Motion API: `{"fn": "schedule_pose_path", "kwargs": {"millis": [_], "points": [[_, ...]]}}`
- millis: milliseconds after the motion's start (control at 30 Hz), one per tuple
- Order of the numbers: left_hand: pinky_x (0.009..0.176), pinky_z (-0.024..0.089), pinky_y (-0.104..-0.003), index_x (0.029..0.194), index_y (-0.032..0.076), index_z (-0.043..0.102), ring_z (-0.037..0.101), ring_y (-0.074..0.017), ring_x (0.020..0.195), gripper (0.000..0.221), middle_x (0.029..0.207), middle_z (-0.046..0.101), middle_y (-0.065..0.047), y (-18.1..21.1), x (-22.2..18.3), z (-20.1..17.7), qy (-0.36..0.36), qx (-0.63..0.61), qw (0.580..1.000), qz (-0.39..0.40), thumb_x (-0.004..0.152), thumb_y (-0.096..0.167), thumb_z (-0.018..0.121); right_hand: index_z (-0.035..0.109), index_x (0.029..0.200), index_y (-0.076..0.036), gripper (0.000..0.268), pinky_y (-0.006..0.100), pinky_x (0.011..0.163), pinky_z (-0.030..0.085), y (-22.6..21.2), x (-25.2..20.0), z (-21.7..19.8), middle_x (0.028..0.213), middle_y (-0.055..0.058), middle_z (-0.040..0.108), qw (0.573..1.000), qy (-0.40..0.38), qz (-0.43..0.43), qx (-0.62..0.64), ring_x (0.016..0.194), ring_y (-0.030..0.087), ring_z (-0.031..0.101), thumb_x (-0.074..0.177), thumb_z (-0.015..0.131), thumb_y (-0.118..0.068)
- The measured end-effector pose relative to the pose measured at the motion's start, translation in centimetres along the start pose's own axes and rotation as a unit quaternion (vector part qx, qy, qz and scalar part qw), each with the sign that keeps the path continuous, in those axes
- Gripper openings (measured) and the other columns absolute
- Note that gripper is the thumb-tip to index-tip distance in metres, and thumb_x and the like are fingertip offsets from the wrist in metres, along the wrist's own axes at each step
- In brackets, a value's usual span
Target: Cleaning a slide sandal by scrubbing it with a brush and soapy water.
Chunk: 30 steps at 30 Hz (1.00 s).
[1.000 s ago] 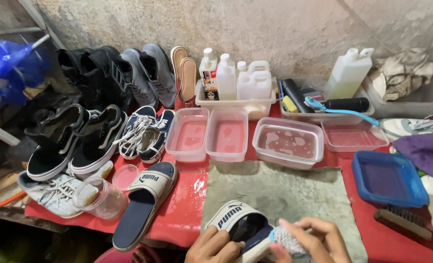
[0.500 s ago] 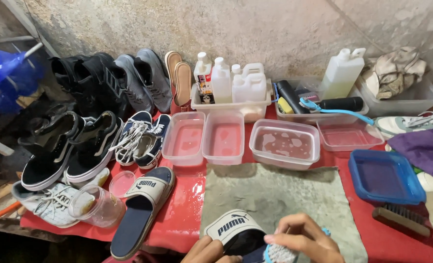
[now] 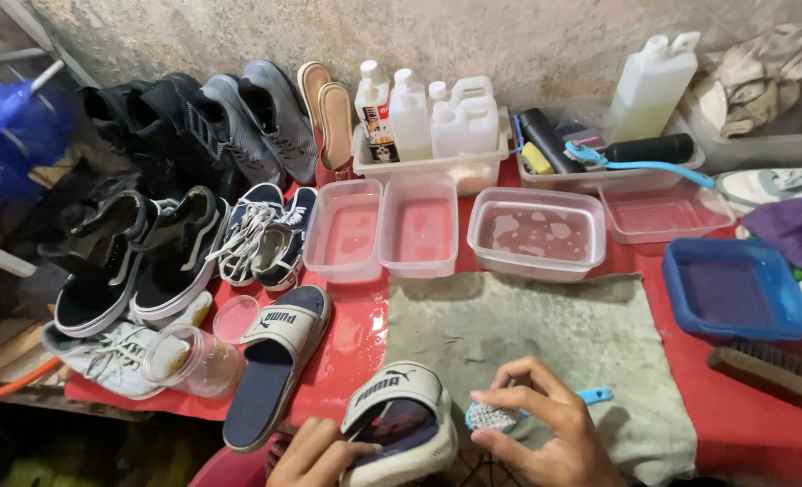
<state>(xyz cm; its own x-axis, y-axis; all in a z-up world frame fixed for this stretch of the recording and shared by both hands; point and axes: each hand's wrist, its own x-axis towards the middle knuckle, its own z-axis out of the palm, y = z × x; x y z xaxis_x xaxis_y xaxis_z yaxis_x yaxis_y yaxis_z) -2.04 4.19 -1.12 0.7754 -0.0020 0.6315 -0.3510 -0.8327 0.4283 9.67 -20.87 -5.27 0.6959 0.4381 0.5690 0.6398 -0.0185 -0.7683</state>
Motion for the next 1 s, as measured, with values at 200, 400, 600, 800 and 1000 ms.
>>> {"fn": "schedule_pose_path", "kwargs": {"millis": [200, 400, 600, 800, 1000], "points": [[0.067, 0.044, -0.025, 0.088, 0.012, 0.069, 0.05, -0.0175, 0.076, 0.032, 0.084, 0.057, -0.001, -0.1, -1.2, -3.3, 0.002, 0.063, 0.996, -0.07, 0.089, 0.044, 0.069, 0.077, 0.119, -0.014, 0.043, 0.024, 0.082, 0.051, -0.7, -0.7, 3.2, 0.107, 0.005, 0.061, 0.995, -0.005, 0.089, 0.04, 0.089, 0.014, 0.066, 0.089, 0.07, -0.045], [0.089, 0.042, -0.027, 0.077, 0.015, 0.072, 0.057, -0.0159, 0.113, 0.012, 0.125, 0.058, -0.002, -1.7, -2.8, -3.8, -0.078, -0.065, 0.966, -0.239, 0.088, 0.016, 0.072, 0.072, 0.127, -0.012, 0.044, 0.022, 0.081, 0.051, -1.6, -1.2, 5.4, 0.112, 0.005, 0.064, 0.991, -0.031, 0.084, 0.101, 0.091, 0.012, 0.068, 0.092, 0.071, -0.038], [0.096, 0.042, -0.033, 0.097, 0.014, 0.061, 0.065, -0.0287, 0.133, 0.03, 0.146, 0.054, -0.013, 0.8, -1.0, -4.8, -0.161, -0.111, 0.968, -0.159, 0.094, 0.043, 0.07, 0.072, 0.119, -0.011, 0.04, 0.023, 0.084, 0.052, -1.1, -1.7, 6.8, 0.107, 0.009, 0.066, 0.994, -0.002, 0.038, 0.1, 0.092, 0.015, 0.069, 0.093, 0.068, -0.042], [0.114, 0.044, -0.044, 0.13, 0.007, 0.063, 0.051, -0.0385, 0.145, 0.041, 0.152, 0.046, -0.025, 0.4, -0.4, -5.1, -0.204, -0.168, 0.962, -0.066, 0.104, 0.039, 0.058, 0.075, 0.111, -0.01, 0.035, 0.024, 0.079, 0.051, -2.6, -1.5, 7.4, 0.099, 0.009, 0.064, 0.99, 0.028, 0.053, 0.128, 0.083, 0.015, 0.066, 0.09, 0.071, -0.038], [0.119, 0.04, -0.045, 0.132, 0.007, 0.068, 0.048, -0.0379, 0.146, 0.039, 0.152, 0.046, -0.024, 0.7, -0.2, -5.4, -0.215, -0.123, 0.969, -0.029, 0.105, 0.031, 0.056, 0.076, 0.104, -0.013, 0.033, 0.024, 0.072, 0.048, -3.4, -1.4, 8.2, 0.092, 0.008, 0.065, 0.988, 0.06, 0.062, 0.13, 0.076, 0.015, 0.064, 0.087, 0.07, -0.041]]}}
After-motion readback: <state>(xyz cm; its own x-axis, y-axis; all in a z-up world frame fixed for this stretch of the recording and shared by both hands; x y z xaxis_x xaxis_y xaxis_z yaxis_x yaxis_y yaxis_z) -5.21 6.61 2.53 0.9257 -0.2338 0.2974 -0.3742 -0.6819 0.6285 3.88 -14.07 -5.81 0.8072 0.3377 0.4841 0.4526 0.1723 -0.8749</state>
